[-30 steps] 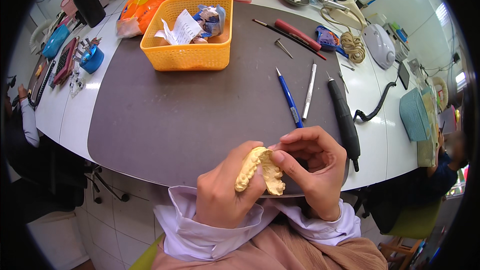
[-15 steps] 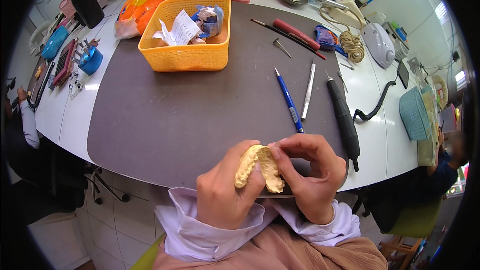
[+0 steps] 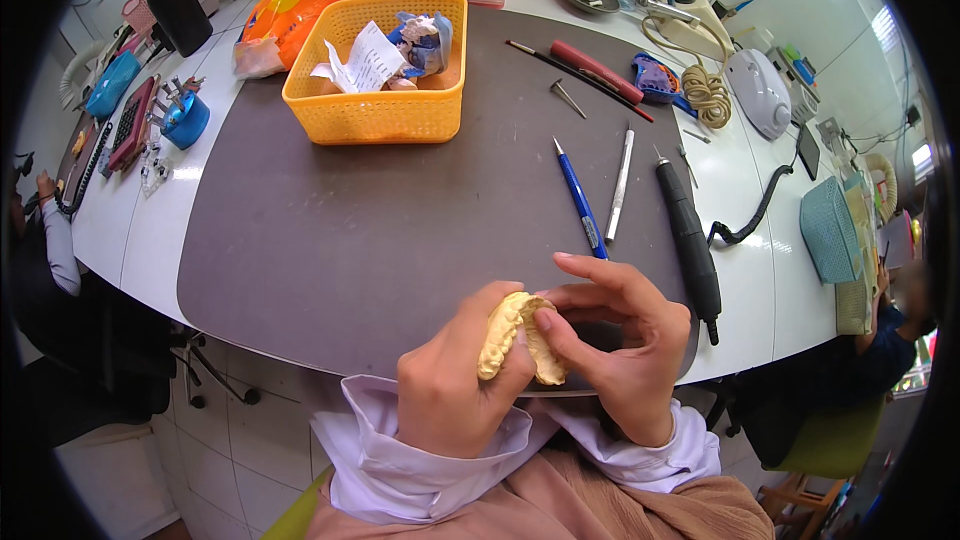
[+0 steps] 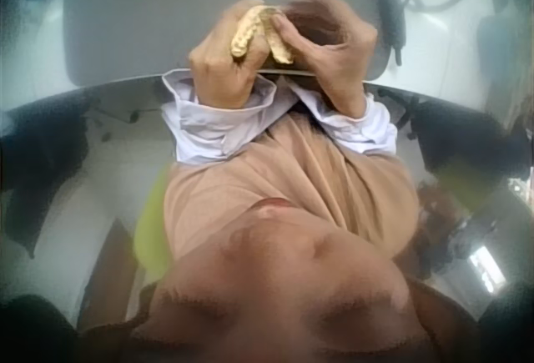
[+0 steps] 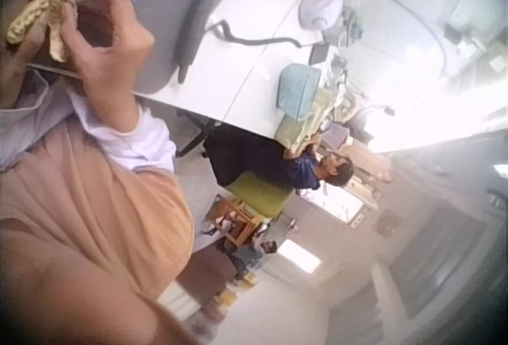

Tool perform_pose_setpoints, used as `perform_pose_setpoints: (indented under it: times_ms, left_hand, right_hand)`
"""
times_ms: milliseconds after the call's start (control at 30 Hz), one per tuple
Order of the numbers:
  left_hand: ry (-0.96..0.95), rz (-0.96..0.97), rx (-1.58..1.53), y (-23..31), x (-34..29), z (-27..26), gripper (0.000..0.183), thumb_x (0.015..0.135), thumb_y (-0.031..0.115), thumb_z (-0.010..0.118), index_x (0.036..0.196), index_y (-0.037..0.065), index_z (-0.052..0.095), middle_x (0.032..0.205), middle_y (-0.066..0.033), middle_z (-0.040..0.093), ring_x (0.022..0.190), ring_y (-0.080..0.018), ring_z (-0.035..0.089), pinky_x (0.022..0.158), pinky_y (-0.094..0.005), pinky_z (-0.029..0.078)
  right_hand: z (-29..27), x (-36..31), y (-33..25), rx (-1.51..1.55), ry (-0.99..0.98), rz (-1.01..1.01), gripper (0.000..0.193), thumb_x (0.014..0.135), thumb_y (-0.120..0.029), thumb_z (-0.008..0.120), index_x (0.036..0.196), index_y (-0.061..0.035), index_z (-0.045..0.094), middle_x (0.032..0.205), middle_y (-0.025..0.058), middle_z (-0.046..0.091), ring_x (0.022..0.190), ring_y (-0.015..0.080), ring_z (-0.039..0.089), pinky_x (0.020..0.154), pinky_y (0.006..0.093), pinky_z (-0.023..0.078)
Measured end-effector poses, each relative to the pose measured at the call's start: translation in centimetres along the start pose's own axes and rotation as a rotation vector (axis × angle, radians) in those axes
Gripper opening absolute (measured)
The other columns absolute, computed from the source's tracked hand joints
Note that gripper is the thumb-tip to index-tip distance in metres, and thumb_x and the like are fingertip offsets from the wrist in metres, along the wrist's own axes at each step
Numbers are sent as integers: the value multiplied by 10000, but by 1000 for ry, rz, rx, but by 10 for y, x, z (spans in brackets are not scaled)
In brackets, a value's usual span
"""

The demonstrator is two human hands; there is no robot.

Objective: The person uses a rotary tool to grind a small white object, then places it into a yellow dental mold. They inspect the mold and use a metal tool to scrape its surface before resuming grinding with the rotary tool.

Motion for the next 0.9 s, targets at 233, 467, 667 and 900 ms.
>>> perform_pose_setpoints:
  times_ms: [233, 467, 667, 900]
  left_hand:
    - [-16, -6, 24, 1, 1, -1, 226, 843, 77, 591, 1049, -9, 631, 847, -144, 669, 725, -221, 674, 662, -294, 510]
    - [-26, -7, -1, 2, 2, -1, 228, 837, 68, 588, 1047, -11, 631, 849, -144, 667, 723, -212, 668, 661, -296, 509]
    - [-14, -11, -13, 2, 2, -1, 231, 831, 69, 588, 1044, -9, 633, 843, -141, 667, 720, -208, 666, 656, -293, 507]
    - [-8, -3, -4, 2, 2, -1, 233, 829, 69, 591, 1044, -8, 634, 840, -138, 666, 714, -205, 664, 654, -291, 507]
  right_hand:
    - [-3, -1, -2, 20, 81, -7, 329, 759, 39, 727, 1078, 9, 655, 837, 97, 718, 808, 148, 706, 745, 242, 548]
    - [-5, 1, 1, 32, 24, 60, 150, 760, 11, 735, 908, 9, 713, 817, 85, 719, 735, 125, 691, 675, 221, 526]
    - [-6, 2, 1, 31, 7, 82, 125, 759, -3, 738, 883, 5, 716, 791, 81, 713, 701, 119, 679, 634, 221, 506]
    - [-4, 5, 0, -17, 18, 0, 74, 764, 4, 731, 830, 9, 699, 779, 60, 676, 686, 106, 632, 624, 228, 484]
Point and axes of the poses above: each hand's wrist, its own x-axis towards the middle knuckle, its own z-axis out of the palm, y = z × x, the point moved 1 cm from there along x, towards the middle knuckle
